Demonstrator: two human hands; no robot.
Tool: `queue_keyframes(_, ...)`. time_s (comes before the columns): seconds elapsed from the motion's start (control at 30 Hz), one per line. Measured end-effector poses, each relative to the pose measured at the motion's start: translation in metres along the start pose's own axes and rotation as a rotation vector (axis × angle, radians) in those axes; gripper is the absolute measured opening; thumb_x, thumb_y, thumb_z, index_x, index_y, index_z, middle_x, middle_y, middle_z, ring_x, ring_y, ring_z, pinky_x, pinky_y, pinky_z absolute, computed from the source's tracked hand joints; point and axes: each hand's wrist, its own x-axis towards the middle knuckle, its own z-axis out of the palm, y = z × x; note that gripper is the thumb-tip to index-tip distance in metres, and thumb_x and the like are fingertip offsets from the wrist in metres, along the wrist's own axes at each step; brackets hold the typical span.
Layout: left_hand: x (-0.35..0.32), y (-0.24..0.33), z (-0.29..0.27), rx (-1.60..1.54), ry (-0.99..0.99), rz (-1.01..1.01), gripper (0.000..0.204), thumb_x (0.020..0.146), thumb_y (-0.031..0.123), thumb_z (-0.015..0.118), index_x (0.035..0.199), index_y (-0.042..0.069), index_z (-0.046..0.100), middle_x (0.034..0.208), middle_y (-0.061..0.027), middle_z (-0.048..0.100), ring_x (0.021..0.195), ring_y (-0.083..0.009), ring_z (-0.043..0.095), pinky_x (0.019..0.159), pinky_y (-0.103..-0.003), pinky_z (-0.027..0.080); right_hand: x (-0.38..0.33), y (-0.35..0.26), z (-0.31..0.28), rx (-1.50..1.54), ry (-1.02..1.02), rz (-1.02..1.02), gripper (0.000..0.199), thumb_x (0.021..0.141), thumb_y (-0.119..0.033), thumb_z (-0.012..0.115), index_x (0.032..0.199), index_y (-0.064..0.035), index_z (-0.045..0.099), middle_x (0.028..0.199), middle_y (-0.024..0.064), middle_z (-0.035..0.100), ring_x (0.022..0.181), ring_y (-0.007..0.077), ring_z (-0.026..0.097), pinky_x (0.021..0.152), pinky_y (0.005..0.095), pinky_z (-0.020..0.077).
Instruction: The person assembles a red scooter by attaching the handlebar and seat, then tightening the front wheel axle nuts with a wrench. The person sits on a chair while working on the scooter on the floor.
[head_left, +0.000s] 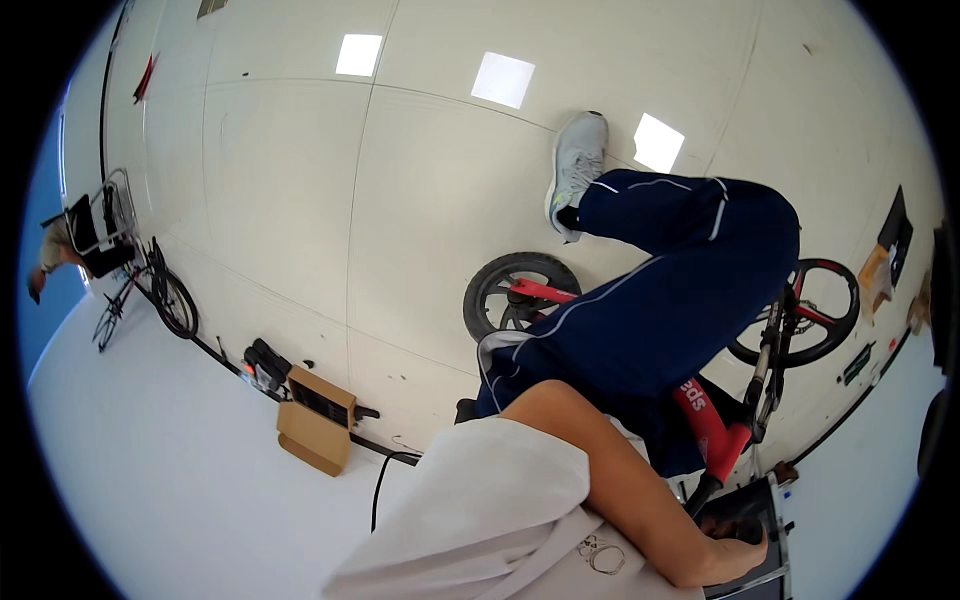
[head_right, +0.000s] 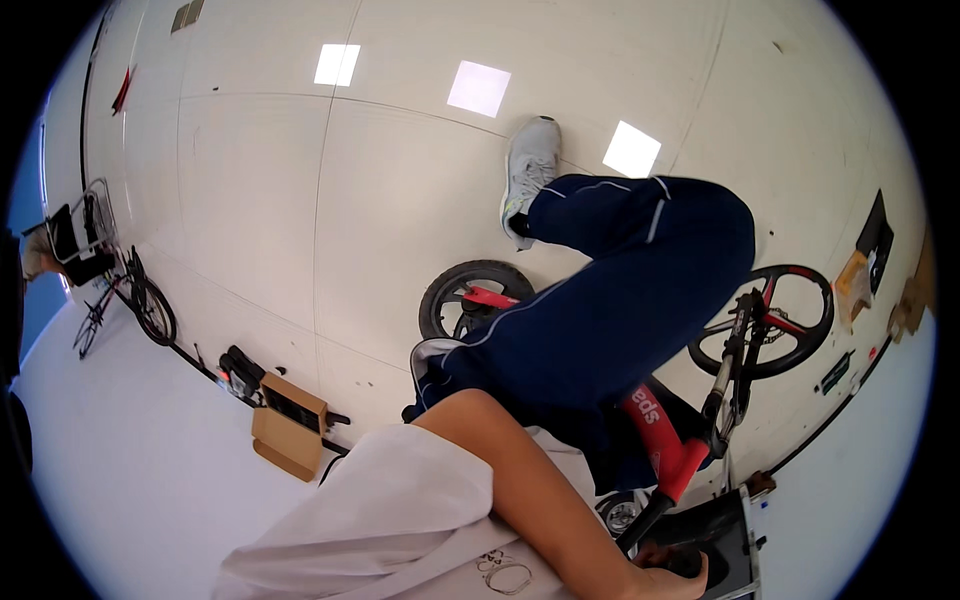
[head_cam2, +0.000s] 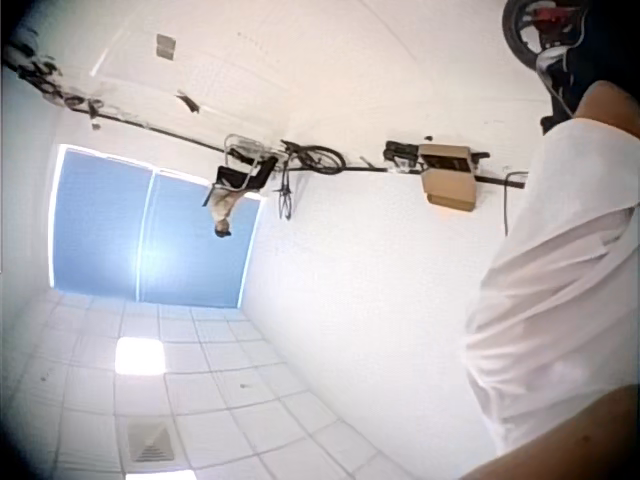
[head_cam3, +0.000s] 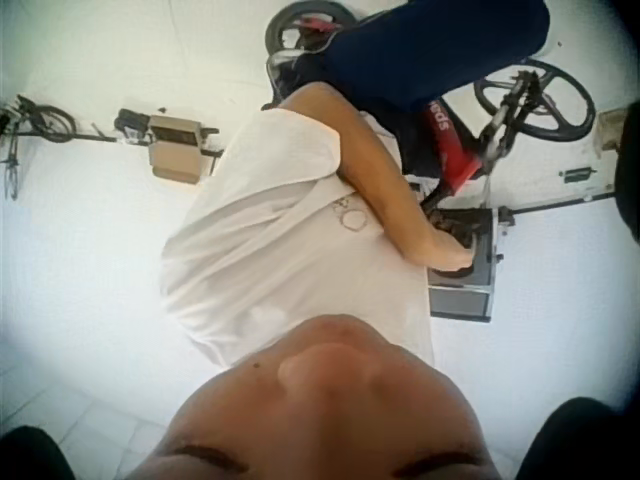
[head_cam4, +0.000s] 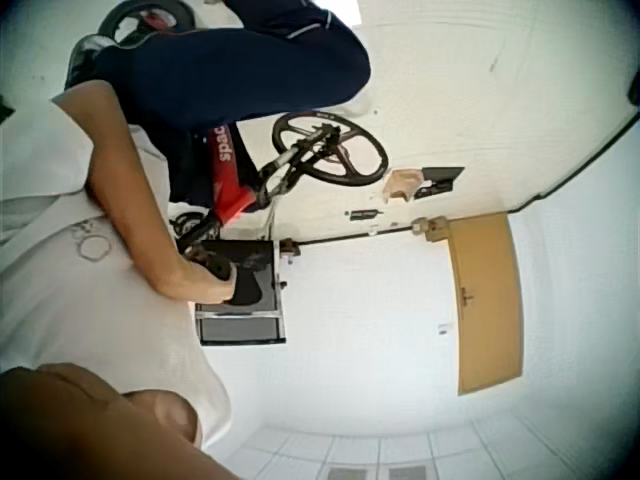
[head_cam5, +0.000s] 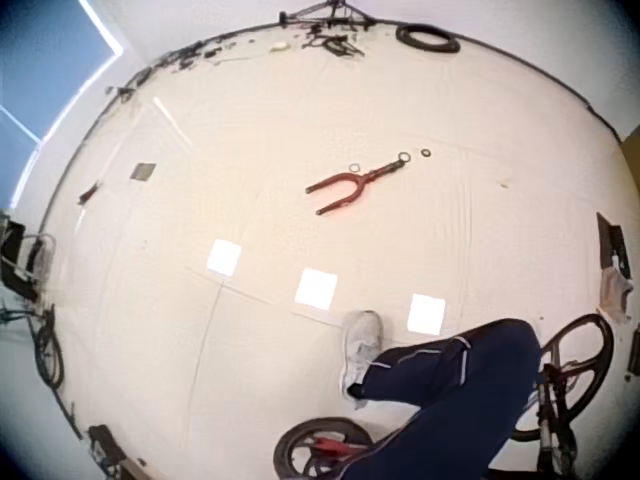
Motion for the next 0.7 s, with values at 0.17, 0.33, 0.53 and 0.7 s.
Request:
queue_keyframes(0.17, -0.01, 0.002, -0.008, 0.024, -0.013, 0.0, 0.01, 0.061, 0.017, 0.069, 0.067, 0.011, 0.064, 0.062, -0.0027, 0.054, 0.066, -0.0208, 0.054, 0.073, -0.044, 0.049, 0.007, -0.008, -0.01, 0.02, -0.005, -0.01, 0.029, 0.073, -0.017, 0.072, 0.063, -0.0064, 0.047, 0.06, 0.0077, 0.046, 0.054, 0.0254, 0.046, 0.051, 0.0388, 0.0337)
queue_keyframes(0.33, -0.001, 0.004, -0.004, 0.038, -0.043, 0.031, 0.01, 0.061, 0.018, 0.07, 0.067, 0.012, 0.065, 0.063, -0.0019, 0.054, 0.068, -0.0206, 0.053, 0.075, -0.045, 0.049, 0.012, -0.003, -0.016, 0.049, -0.019, -0.01, 0.027, 0.075, -0.016, 0.072, 0.065, -0.0057, 0.048, 0.062, 0.0065, 0.047, 0.056, 0.023, 0.046, 0.052, 0.0368, 0.0345)
queue_keyframes(0.53, 0.0, 0.007, -0.005, 0.043, -0.04, 0.062, 0.01, 0.062, 0.018, 0.071, 0.068, 0.013, 0.065, 0.063, -0.001, 0.054, 0.07, -0.0203, 0.052, 0.078, -0.045, 0.049, 0.016, -0.008, -0.025, 0.081, -0.025, -0.007, 0.025, 0.077, -0.014, 0.071, 0.068, -0.0049, 0.05, 0.065, 0.005, 0.048, 0.058, 0.02, 0.046, 0.053, 0.0344, 0.0354)
queue_keyframes(0.7, 0.001, 0.004, -0.004, 0.032, -0.052, 0.056, 0.009, 0.063, 0.019, 0.071, 0.069, 0.015, 0.065, 0.064, -0.0002, 0.053, 0.072, -0.0201, 0.052, 0.081, -0.045, 0.048, 0.016, -0.009, -0.027, 0.125, -0.039, -0.002, 0.023, 0.079, -0.012, 0.07, 0.071, -0.0042, 0.051, 0.068, 0.0038, 0.049, 0.059, 0.0176, 0.046, 0.053, 0.0324, 0.0362)
